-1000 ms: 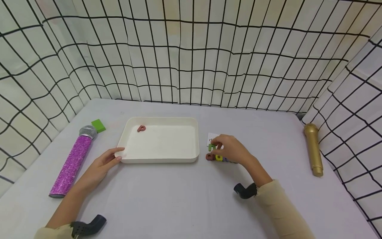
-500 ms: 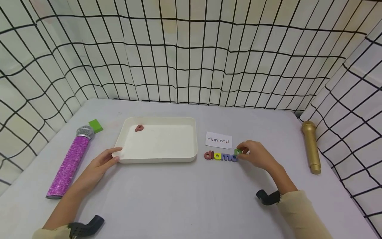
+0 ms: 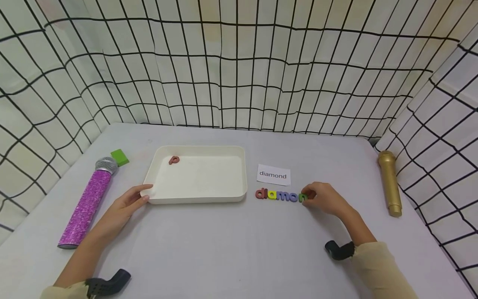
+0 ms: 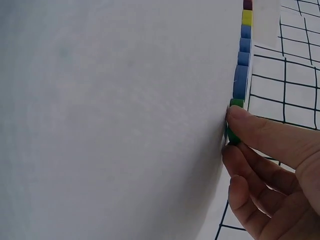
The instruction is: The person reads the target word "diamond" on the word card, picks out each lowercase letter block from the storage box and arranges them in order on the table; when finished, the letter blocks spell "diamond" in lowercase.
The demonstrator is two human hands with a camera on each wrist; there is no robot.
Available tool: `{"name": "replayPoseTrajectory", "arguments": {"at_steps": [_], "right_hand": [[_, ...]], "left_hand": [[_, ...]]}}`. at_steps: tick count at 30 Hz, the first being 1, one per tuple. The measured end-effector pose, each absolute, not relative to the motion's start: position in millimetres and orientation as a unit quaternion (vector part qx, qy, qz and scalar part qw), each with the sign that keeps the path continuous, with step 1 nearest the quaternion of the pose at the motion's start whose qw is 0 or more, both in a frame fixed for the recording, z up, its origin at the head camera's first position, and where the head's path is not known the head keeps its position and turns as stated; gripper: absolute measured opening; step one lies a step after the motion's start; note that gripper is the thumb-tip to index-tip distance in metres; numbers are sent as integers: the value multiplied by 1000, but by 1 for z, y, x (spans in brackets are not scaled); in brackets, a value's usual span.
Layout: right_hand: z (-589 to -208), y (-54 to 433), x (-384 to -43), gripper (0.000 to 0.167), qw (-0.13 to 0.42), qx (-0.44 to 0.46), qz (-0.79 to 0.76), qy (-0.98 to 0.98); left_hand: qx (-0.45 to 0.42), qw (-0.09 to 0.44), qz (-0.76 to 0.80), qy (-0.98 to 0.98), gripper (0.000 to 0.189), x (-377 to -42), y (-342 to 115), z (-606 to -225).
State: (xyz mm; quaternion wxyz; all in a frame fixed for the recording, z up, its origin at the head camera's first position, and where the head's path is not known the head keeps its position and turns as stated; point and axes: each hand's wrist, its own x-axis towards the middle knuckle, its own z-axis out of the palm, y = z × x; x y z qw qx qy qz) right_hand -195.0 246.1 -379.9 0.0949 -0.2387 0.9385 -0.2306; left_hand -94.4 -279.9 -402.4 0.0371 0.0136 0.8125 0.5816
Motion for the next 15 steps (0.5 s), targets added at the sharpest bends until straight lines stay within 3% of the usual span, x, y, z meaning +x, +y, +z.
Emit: {"name": "replayPoseTrajectory", "arguments": {"at_steps": [15], "right_hand": [[-383, 244, -197, 26, 99, -240, -234, 937]], "left_hand": [[14, 37, 581, 813, 51, -94, -281, -403]]}}
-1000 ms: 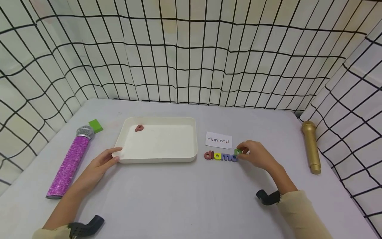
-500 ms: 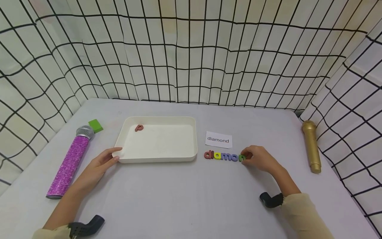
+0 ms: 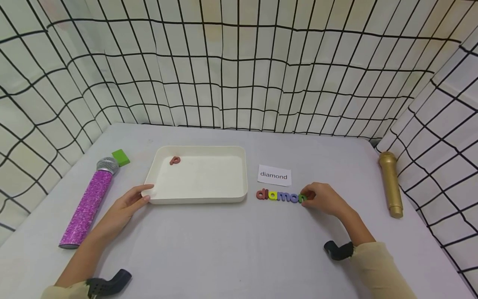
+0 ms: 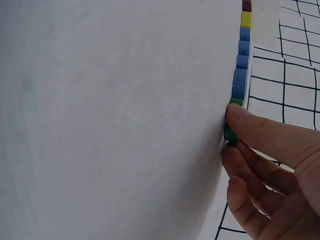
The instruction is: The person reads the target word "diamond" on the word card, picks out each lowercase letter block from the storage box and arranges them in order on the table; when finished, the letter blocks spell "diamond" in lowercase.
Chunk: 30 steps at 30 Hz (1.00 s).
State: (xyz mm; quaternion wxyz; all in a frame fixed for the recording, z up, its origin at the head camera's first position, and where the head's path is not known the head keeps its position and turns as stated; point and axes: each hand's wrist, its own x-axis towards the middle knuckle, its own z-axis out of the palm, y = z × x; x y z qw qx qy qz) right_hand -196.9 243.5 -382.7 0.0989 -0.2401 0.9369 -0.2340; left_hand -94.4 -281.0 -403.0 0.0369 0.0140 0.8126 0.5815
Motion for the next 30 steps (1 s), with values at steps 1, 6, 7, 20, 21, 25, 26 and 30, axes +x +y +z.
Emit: {"name": "replayPoseTrajectory", "arguments": {"at_steps": [1, 6, 7, 20, 21, 25, 26, 30], "right_hand": [[-383, 243, -197, 26, 99, -239, -234, 937], [-382, 241, -197, 28, 101, -241, -232, 937], [-381, 241, -198, 29, 101, -243, -230, 937], [-359, 209, -208, 34, 20, -245, -226, 942], [-358, 203, -209, 33, 13, -250, -232, 940], [-354, 175, -214, 29, -15, -273, -255, 927], [-354, 167, -215, 28, -22, -279, -260, 924], [-351, 135, -216, 28, -39, -289, -280, 915]], "left_hand": [[14, 37, 582, 812, 51, -94, -281, -403], [15, 35, 579, 814, 51, -94, -282, -403], [16, 34, 579, 814, 51, -94, -282, -403], [13, 33, 581, 813, 51, -92, -283, -402], [14, 33, 582, 812, 51, -92, -283, -401], [14, 33, 584, 811, 51, -92, -283, -402], [14, 33, 584, 811, 51, -92, -282, -402], [19, 33, 588, 808, 51, -93, -282, -404]]}}
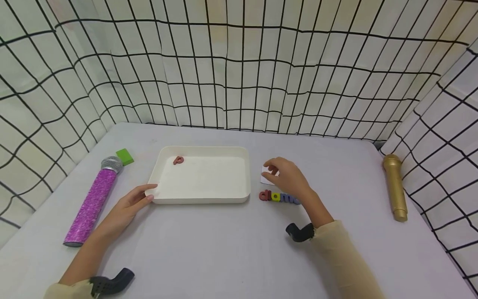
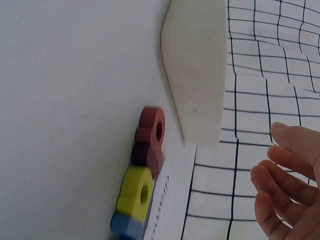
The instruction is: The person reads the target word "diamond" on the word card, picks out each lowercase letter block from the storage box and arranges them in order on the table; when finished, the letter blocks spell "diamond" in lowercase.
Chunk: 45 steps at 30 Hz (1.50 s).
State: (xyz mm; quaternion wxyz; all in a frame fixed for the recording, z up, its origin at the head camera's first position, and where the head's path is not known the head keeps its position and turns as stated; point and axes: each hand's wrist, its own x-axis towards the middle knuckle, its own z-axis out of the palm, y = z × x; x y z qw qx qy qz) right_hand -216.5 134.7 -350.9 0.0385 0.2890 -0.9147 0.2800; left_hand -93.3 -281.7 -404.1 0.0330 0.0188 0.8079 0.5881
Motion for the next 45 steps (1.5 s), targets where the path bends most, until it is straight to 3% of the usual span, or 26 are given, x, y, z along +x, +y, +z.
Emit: {"name": "replayPoseTrajectory", "arguments": {"at_steps": [12, 27, 37, 45], "right_hand": [[-363, 38, -230, 24, 50, 351, 333, -874], [-372, -53, -242, 27, -69, 381, 323, -864], [-387, -93, -252, 33, -119, 366, 319, -866], [-390, -111, -264, 40, -106, 374, 308, -869]], "left_hand": [[20, 28, 597, 801, 47, -92, -284, -402], [17, 29, 599, 800, 48, -91, -282, -404], [24, 27, 597, 801, 46, -90, -282, -410], [32, 15, 595, 803, 45, -92, -283, -407]]}}
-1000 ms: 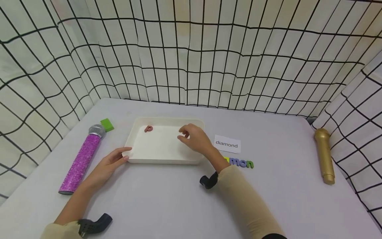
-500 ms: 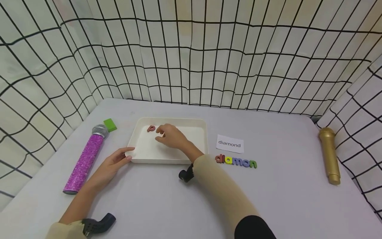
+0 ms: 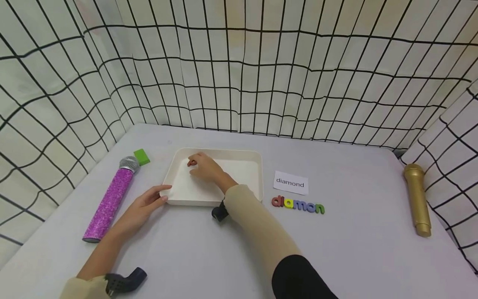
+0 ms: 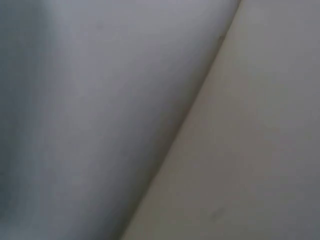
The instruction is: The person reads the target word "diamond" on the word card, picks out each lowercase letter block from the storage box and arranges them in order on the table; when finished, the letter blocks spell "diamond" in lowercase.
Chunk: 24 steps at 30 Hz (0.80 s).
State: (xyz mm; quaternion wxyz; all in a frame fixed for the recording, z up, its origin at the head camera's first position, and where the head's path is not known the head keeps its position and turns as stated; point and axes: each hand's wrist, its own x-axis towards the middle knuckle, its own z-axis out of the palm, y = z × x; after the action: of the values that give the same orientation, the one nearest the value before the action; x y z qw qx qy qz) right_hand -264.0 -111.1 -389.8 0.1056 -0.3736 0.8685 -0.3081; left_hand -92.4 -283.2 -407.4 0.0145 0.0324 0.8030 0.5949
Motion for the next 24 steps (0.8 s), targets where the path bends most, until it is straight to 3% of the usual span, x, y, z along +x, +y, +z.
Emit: {"name": "replayPoseTrajectory", "arguments": {"at_steps": [7, 14, 24], "right_hand": [[-391, -118, -270, 47, 74, -406, -245, 877], [-393, -119, -271, 49, 91, -408, -197, 887], [-391, -105, -266, 27, 108, -413, -208, 880]], "left_hand": [[36, 17, 598, 801, 45, -92, -284, -408], [41, 20, 600, 799, 46, -92, -283, -407], [30, 20, 591, 806, 46, -92, -284, -408]]}}
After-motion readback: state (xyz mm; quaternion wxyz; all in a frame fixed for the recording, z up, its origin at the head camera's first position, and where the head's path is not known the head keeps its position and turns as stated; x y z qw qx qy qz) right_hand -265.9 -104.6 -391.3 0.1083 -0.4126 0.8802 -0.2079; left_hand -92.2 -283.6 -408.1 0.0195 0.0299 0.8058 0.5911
